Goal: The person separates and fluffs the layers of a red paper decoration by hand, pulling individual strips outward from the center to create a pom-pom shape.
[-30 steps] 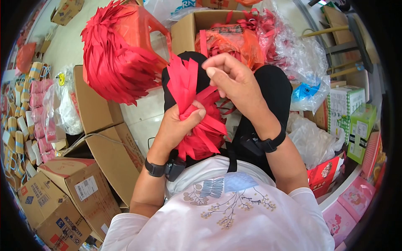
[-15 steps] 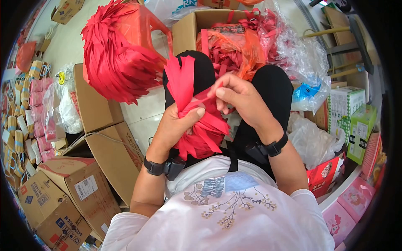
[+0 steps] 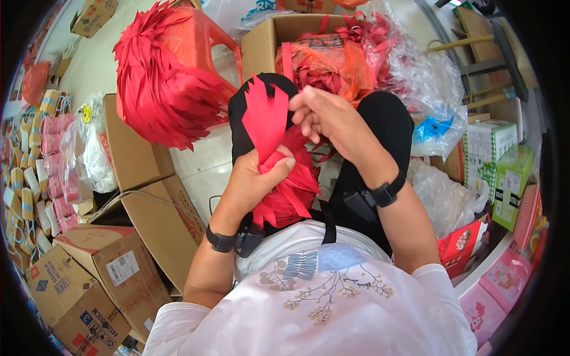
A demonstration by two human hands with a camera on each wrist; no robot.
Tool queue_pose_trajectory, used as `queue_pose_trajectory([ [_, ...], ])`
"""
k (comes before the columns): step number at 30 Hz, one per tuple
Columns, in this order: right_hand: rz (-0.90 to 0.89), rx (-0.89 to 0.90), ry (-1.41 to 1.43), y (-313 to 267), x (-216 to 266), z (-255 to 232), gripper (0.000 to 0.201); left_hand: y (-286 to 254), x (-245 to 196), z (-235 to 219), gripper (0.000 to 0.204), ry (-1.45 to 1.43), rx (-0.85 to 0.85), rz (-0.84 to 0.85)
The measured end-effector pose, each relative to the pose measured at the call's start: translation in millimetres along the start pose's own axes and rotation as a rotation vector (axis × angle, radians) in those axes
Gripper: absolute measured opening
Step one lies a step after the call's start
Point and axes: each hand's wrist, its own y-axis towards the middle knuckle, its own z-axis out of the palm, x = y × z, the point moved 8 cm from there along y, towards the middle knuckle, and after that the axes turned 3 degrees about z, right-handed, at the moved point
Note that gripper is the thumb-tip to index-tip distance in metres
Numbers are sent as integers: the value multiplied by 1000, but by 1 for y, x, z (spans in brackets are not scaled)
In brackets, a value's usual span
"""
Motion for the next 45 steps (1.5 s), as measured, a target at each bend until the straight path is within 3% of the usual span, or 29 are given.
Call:
queue_pose_trajectory([
  [9,0,21,182,22,-4,9,20,2,-5,0,12,98,-1,90],
  [18,-50,32,376,6,8,2,8,1,4,-4,19,-36,-32,-44],
  [21,-14,129,457,-4,-1,-2,8,0,6,-7,22,-110,-56,-69],
  [24,39,222,400,-15,-22,-6,8,0,8,-10,20,-151,-42,-71],
  [28,229,276,59,-32,-44,3,13,1,8,-8,21,-167,-18,-57],
  [29,318,211,-107,-34,-46,0,20,1,5,-8,21,-166,-13,-56],
  [32,162,50,-417,-18,-32,-15,30,0,3,-6,20,-132,2,-56],
  [33,109,-67,-348,-13,-25,-22,39,0,3,-5,20,-117,6,-59],
  [37,131,-30,-93,3,-5,-5,45,0,3,-2,21,-64,-11,-42],
  [40,162,-20,35,12,-10,7,38,0,2,-3,21,-21,-10,-33],
  [41,134,-24,77,15,-11,6,27,0,0,-3,21,-15,-13,-31],
  [45,69,-48,143,19,-10,4,21,-1,1,-3,21,-16,-16,-31],
])
